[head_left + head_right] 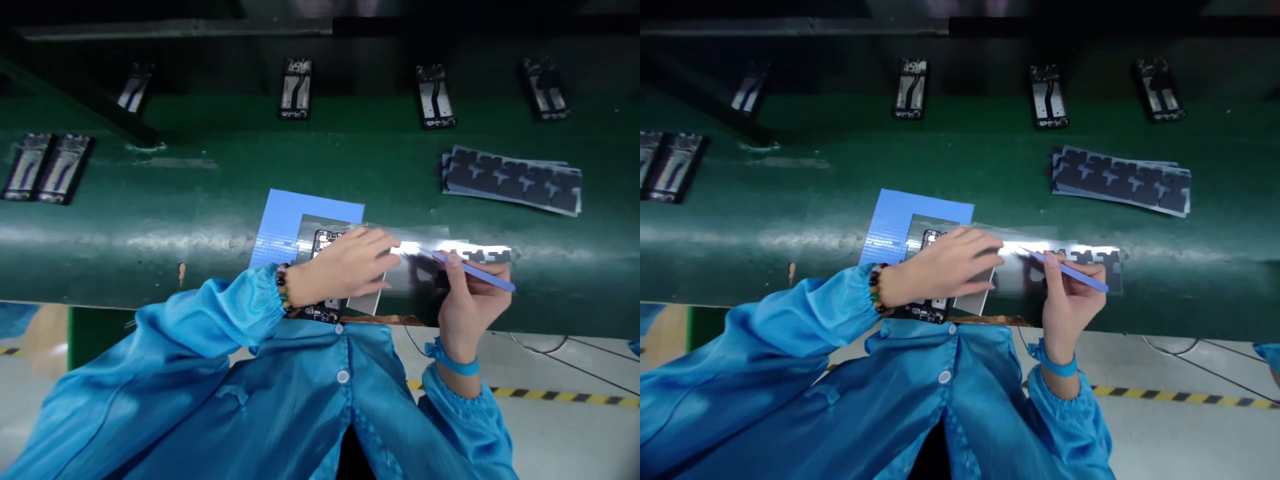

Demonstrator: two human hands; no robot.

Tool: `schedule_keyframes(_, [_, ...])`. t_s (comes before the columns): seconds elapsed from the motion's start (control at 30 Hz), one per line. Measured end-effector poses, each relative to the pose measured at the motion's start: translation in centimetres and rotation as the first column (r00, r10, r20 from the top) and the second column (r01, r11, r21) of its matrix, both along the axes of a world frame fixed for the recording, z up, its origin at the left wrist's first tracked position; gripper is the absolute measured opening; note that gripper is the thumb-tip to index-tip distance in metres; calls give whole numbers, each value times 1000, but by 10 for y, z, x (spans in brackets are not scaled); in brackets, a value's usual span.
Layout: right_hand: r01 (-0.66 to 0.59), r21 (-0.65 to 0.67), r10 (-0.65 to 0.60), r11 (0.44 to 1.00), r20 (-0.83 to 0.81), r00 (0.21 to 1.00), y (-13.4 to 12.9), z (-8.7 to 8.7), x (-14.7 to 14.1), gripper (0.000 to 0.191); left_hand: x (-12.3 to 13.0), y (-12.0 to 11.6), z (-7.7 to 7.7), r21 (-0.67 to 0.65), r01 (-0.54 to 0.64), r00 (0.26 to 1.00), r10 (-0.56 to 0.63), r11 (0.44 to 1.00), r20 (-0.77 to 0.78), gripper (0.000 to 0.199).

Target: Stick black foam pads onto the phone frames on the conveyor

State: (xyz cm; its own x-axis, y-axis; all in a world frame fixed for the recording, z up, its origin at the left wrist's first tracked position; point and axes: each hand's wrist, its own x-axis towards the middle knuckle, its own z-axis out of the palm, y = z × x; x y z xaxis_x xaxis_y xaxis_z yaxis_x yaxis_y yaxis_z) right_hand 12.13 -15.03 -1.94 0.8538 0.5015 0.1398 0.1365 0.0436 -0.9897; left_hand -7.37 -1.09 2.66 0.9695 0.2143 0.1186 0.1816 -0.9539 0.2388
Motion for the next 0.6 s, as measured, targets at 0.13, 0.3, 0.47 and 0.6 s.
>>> schedule_keyframes(0.13, [-81, -41, 82, 996, 41, 996, 6, -3, -4, 40, -8, -2, -7, 105, 90, 995, -84, 990, -62, 55])
schedule_keyframes(0.3, [-111, -90, 119, 990, 86, 989, 22, -4, -7, 43, -11, -4, -18, 124, 37, 997, -29, 992, -66, 68])
schedule_keyframes(0.47, [-113, -105, 124, 988, 108, 986, 24, -3, -8, 43, -12, -5, -20, 130, 34, 999, -29, 991, -41, 66])
schedule_keyframes(0.6, [-106, -128, 122, 986, 124, 985, 22, -4, -8, 44, -12, -5, -21, 114, 43, 999, -39, 993, -33, 65])
